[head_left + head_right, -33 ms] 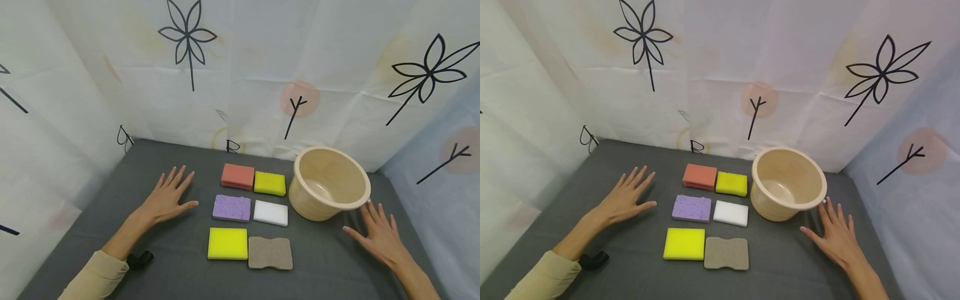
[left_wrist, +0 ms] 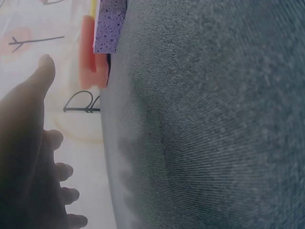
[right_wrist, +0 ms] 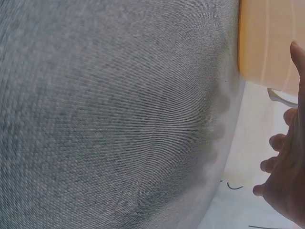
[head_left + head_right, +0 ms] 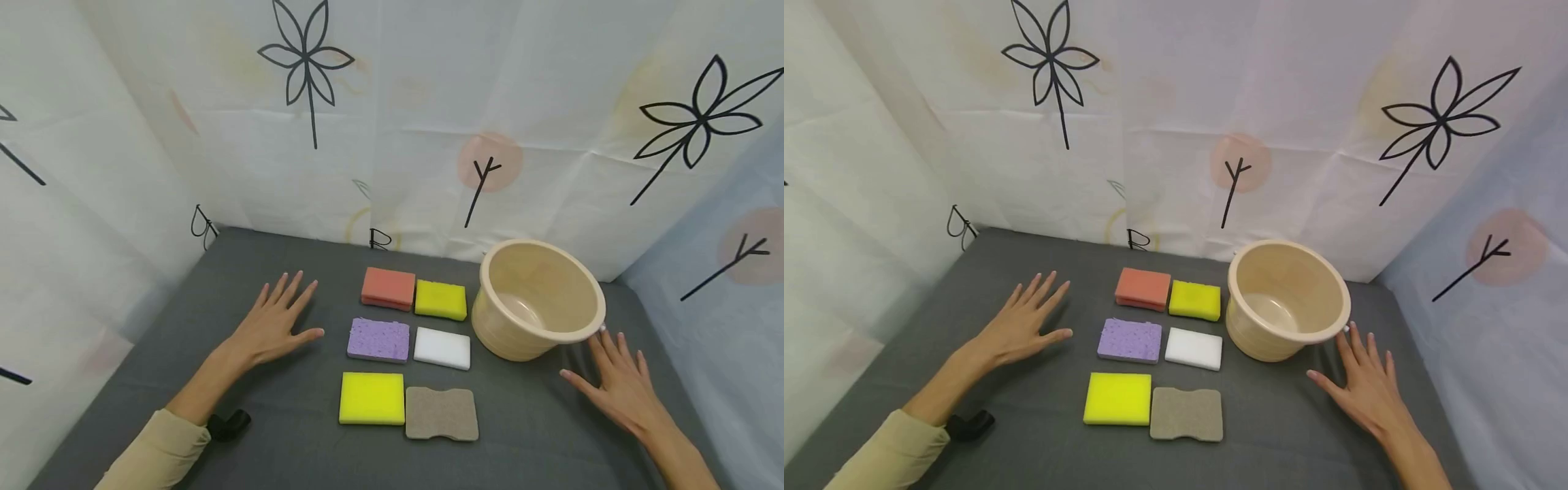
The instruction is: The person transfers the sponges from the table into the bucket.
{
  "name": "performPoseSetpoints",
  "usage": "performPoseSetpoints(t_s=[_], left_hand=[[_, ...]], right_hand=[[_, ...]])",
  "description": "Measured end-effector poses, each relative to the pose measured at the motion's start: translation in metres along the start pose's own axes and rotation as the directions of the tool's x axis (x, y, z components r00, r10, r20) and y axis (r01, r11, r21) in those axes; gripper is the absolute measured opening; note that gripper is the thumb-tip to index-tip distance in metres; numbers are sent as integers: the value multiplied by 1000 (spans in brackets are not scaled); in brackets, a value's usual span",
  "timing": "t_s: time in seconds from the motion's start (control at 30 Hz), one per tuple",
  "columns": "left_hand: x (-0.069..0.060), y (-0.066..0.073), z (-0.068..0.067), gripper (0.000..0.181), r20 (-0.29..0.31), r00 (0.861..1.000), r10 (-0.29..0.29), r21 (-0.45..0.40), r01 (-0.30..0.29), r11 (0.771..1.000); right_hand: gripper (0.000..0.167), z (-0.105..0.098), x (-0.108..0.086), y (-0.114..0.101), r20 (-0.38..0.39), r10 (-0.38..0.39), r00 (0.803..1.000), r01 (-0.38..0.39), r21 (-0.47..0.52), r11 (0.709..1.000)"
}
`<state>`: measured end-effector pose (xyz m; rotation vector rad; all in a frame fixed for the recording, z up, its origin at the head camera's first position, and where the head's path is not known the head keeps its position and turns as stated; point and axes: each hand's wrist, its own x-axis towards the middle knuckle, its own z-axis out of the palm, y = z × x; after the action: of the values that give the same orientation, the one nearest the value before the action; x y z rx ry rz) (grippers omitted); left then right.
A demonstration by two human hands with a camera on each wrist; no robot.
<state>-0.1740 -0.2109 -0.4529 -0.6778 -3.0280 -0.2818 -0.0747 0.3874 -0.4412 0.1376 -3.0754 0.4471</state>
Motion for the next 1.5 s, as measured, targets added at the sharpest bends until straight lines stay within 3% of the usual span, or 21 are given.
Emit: performPoseSetpoints(t_s=[0.33,0.53,0.67,0.87,1.07,1.3,1.5], left_hand=[[3,-4,2,98,-19,1000,10,-5,-10,1000],[12,-3,1,99,-37,999,30,-7,-30,1000],[22,-1,-2,100,-26,998,49,-7,-49,999],[43,3,-6,101,1,996,89,-52,-88,995],[64,9,-6,100,0,992,123,-87,-123,989],[83,19,-4,99,7,988,153,-146,-150,978],[100,31,1,99,35,988,150,-235,-138,962]], right_hand=[[93,-5,0,-2,-60,-43,997,46,38,998],[80,-14,-3,0,-151,-70,986,88,115,990],[73,-23,-1,0,-217,-60,974,104,196,975],[71,-31,2,-9,-259,-10,966,88,295,951],[69,-33,4,-17,-288,-5,957,101,318,943],[65,-36,5,-28,-321,49,946,52,299,953],[60,-35,7,-39,-314,106,943,28,396,918]])
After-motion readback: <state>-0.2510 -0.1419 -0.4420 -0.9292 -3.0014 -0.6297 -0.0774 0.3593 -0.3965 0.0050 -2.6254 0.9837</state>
